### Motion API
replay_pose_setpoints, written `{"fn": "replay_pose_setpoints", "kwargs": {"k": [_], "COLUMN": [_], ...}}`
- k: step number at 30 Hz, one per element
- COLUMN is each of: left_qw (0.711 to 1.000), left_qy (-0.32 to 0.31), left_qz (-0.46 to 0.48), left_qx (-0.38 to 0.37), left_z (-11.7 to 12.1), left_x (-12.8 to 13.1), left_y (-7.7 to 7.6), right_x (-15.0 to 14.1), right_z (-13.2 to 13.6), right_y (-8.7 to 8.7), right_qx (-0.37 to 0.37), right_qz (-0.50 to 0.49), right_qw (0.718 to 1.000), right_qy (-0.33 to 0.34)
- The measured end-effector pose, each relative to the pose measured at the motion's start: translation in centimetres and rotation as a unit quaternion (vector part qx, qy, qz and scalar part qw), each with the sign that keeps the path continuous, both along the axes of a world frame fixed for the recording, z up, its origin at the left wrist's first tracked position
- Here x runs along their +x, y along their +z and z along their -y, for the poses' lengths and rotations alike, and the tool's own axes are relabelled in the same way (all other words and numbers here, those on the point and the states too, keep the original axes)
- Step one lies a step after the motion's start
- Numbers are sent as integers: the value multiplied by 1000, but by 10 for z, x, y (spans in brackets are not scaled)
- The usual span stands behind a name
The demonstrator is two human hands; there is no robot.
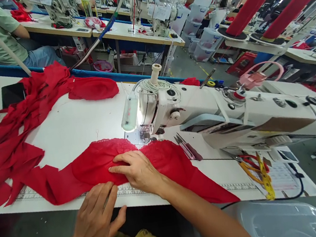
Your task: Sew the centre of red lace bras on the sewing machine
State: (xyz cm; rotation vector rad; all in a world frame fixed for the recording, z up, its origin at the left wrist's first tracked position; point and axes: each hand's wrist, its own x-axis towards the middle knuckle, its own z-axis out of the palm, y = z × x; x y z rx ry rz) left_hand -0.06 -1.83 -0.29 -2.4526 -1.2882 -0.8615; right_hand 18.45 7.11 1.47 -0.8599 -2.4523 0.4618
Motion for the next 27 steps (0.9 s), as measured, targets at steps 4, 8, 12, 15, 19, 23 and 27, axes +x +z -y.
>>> {"fn": "replay_pose_setpoints", "kwargs": {"k": [4,8,12,15,19,23,27], "left_qw": [1000,999,999,998,997,978,945], "left_qy": [-1,-7,-10,-17,-41,-149,-244], "left_qz": [-13,-29,-44,-56,-54,6,15], "left_qx": [22,12,23,29,-27,-144,-216], "left_z": [3,3,2,1,-7,-39,-83], "left_x": [0,-3,-2,-3,-7,-11,-15], "left_y": [-2,1,3,6,22,36,27], "right_x": [3,3,2,12,38,53,60], "right_z": [-3,-4,-8,-4,20,40,34], "right_y": [-2,-5,-1,14,33,27,12], "right_qx": [-6,-11,-33,-80,-90,-73,-77], "right_qz": [-15,-10,-23,-95,-204,-202,-98], "right_qw": [1000,1000,999,991,972,968,989], "right_qy": [16,18,37,44,-77,-128,-73]}}
